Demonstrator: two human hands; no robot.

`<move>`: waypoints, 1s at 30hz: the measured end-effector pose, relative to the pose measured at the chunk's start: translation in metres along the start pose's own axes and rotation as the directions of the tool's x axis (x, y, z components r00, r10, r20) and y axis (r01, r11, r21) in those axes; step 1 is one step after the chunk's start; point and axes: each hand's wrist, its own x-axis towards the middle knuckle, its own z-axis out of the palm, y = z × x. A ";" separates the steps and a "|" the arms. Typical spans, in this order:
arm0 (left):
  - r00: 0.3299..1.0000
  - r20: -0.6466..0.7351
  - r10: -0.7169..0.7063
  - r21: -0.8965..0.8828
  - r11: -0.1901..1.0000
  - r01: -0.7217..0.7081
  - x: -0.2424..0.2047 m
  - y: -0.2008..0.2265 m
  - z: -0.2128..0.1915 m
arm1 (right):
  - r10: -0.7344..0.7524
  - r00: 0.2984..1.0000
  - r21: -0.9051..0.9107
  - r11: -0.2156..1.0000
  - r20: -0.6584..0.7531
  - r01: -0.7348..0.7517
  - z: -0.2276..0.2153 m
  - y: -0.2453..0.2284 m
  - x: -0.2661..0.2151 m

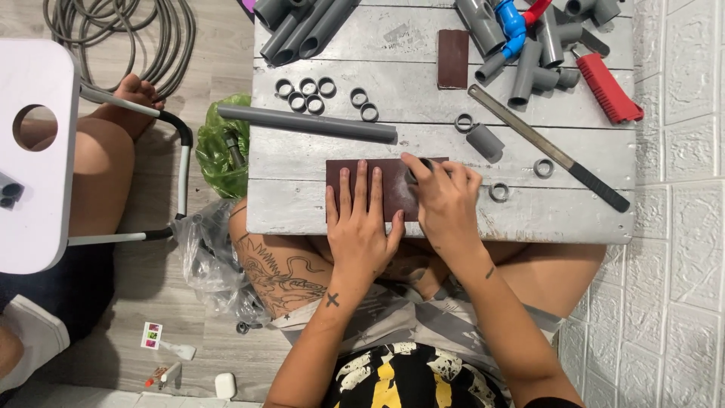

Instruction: Sanding the edges and surfaces of PVC pipe segments and fittings using sandpaper to prepare them for assembly.

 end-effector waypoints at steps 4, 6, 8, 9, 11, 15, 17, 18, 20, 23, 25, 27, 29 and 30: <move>1.000 0.003 -0.005 -0.009 1.000 0.005 -0.001 0.000 0.002 | 0.039 0.999 0.020 0.999 0.002 -0.039 -0.010 -0.003 -0.012; 1.000 0.006 -0.004 -0.004 1.000 0.004 -0.002 0.000 0.003 | 0.069 0.997 0.087 0.994 0.028 -0.071 -0.011 -0.007 -0.017; 1.000 0.003 0.003 0.004 1.000 -0.003 -0.002 0.000 0.004 | 0.039 0.999 0.094 0.995 0.028 -0.041 -0.002 -0.005 -0.014; 1.000 -0.002 0.009 0.012 1.000 -0.009 -0.002 -0.001 0.004 | 0.006 1.000 0.101 0.995 0.026 -0.009 0.002 -0.004 -0.012; 1.000 -0.001 0.009 0.004 1.000 -0.009 -0.002 0.000 0.004 | 0.032 0.999 0.104 0.994 0.043 -0.036 0.001 -0.004 -0.003; 1.000 0.008 -0.002 -0.025 1.000 0.002 -0.001 0.000 0.002 | 0.053 0.998 0.028 0.998 0.039 -0.054 -0.012 0.003 0.001; 1.000 0.009 -0.003 -0.020 1.000 0.003 -0.001 0.000 0.002 | 0.065 0.997 0.042 0.997 0.050 -0.067 -0.013 0.003 -0.008; 1.000 0.010 -0.003 -0.014 1.000 0.004 -0.001 0.000 0.003 | 0.077 0.995 0.057 0.995 0.062 -0.080 -0.013 0.003 -0.013; 1.000 0.012 -0.001 -0.007 1.000 0.001 -0.002 0.000 0.004 | 0.064 0.995 0.081 0.994 0.072 -0.070 -0.011 -0.004 -0.012; 1.000 0.010 0.003 -0.002 1.000 -0.003 -0.002 -0.001 0.005 | 0.017 0.998 0.084 0.996 0.065 -0.022 -0.001 -0.003 -0.005; 1.000 0.009 0.003 -0.006 1.000 -0.003 -0.001 -0.001 0.004 | -0.018 0.999 0.060 0.998 0.052 0.015 -0.001 0.002 0.000; 1.000 0.002 -0.003 -0.014 1.000 0.003 -0.001 -0.001 0.004 | 0.067 0.994 0.090 0.993 0.089 -0.075 -0.009 0.005 0.005; 1.000 0.002 -0.002 -0.015 1.000 0.002 0.000 -0.001 0.002 | 0.060 0.995 0.069 0.995 0.079 -0.066 -0.017 0.007 -0.001; 1.000 0.001 -0.002 -0.016 1.000 0.002 0.000 0.000 0.003 | 0.053 0.996 0.047 0.997 0.070 -0.057 -0.020 0.009 -0.005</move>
